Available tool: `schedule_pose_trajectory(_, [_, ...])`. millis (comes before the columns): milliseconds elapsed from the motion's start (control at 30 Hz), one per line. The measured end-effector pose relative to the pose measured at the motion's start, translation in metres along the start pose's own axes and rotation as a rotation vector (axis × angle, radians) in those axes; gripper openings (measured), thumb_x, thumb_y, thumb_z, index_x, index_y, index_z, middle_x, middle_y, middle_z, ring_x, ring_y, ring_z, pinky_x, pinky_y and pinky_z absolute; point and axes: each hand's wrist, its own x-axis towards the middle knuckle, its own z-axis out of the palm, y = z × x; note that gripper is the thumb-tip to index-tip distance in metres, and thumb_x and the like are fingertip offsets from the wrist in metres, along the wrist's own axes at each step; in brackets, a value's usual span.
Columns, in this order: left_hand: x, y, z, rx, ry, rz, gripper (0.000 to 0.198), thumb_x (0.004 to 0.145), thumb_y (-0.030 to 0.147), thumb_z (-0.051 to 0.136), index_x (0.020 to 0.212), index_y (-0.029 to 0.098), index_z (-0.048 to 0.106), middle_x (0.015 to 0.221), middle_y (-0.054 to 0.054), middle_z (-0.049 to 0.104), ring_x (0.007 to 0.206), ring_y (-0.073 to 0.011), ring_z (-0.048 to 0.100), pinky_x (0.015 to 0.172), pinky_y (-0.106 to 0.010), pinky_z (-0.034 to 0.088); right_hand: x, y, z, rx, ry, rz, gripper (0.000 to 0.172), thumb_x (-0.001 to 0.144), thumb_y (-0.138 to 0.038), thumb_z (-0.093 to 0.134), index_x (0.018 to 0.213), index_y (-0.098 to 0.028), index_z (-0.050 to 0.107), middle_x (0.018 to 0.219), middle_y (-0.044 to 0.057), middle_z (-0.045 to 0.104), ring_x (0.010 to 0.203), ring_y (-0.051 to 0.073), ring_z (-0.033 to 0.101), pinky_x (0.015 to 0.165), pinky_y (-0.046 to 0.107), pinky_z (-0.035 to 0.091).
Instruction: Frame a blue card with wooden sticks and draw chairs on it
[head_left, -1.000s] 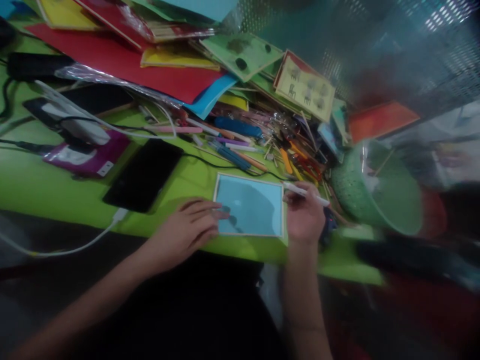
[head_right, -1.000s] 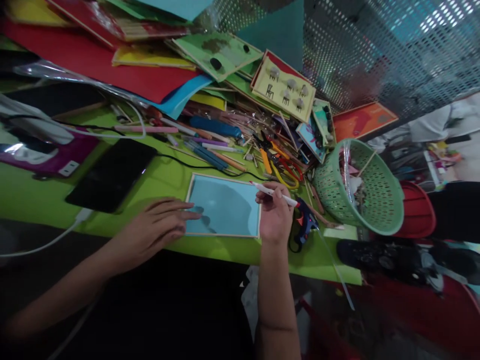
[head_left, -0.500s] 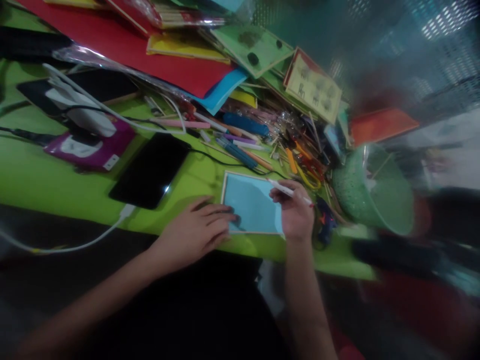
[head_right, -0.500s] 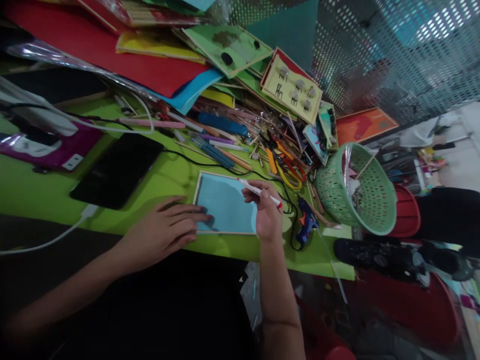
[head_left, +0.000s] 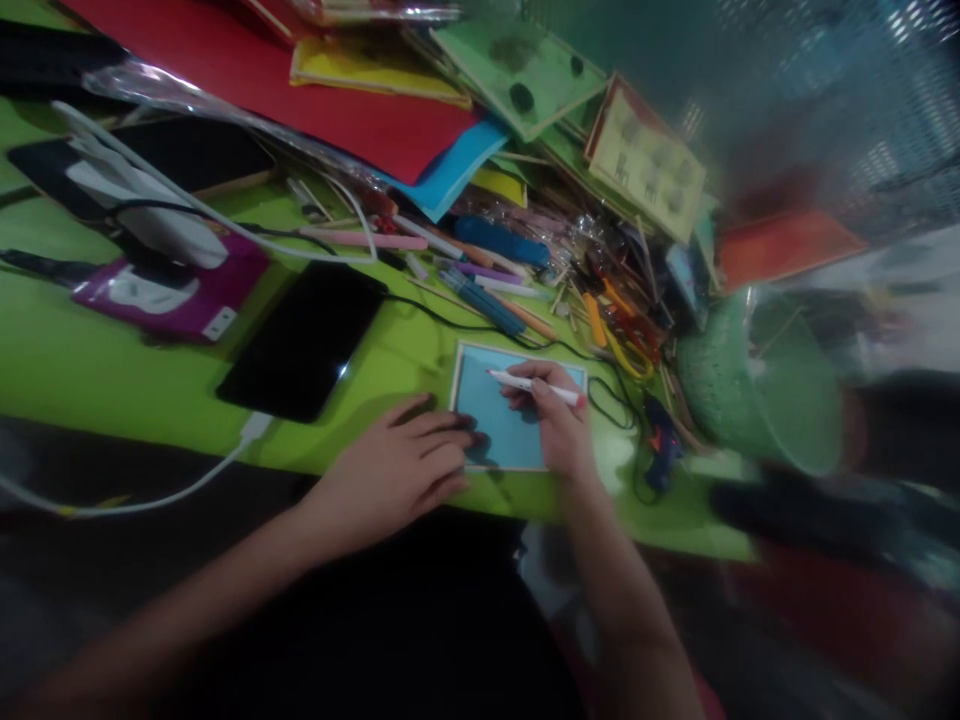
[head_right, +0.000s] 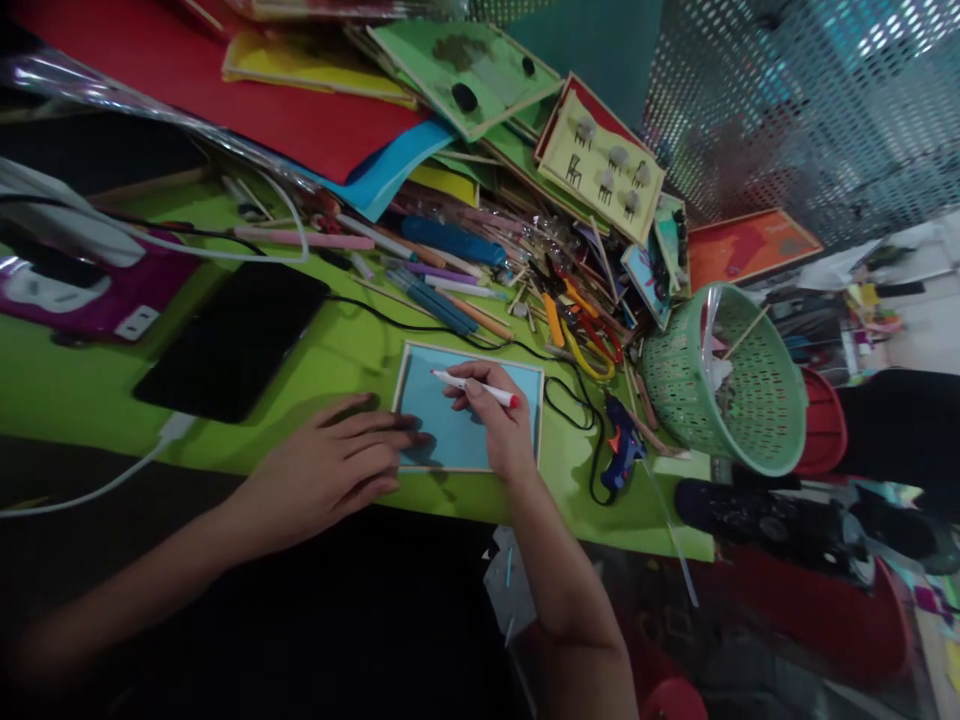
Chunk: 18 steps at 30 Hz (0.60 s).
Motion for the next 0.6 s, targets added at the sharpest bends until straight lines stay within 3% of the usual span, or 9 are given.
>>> schedule_pose_trajectory(200, [-0.0003, -0.0008, -0.0009, -0.032, -0.011, 0.0, 0.018, 0.108, 0.032, 0.056, 0.101, 0.025, 0.071, 0.13, 0.0, 0.08, 0.134, -0.0232, 0.066, 0.128, -0.051, 0.036, -0.004, -0.0005, 0.0018, -0.096, 0.114, -0.011, 0.023, 0.087, -0.045, 0.077, 0.092, -0.024, 0.069, 0.079, 0.0, 0.073, 0.071, 0.016, 0.069, 0.064, 0.028, 0.055])
schedule_pose_trajectory(600, [0.0003, 0.0, -0.0033, -0.04, -0.018, 0.0, 0.019, 0.108, 0.032, 0.056, 0.098, 0.024, 0.07, 0.129, -0.001, 0.08, 0.133, -0.0244, 0.067, 0.128, -0.053, 0.037, -0.0058, 0.0014, 0.0022, -0.266, 0.112, -0.027, 0.021, 0.091, -0.041, 0.074, 0.089, -0.023, 0.065, 0.074, -0.001, 0.072, 0.067, 0.015, 0.066, 0.063, 0.028, 0.052])
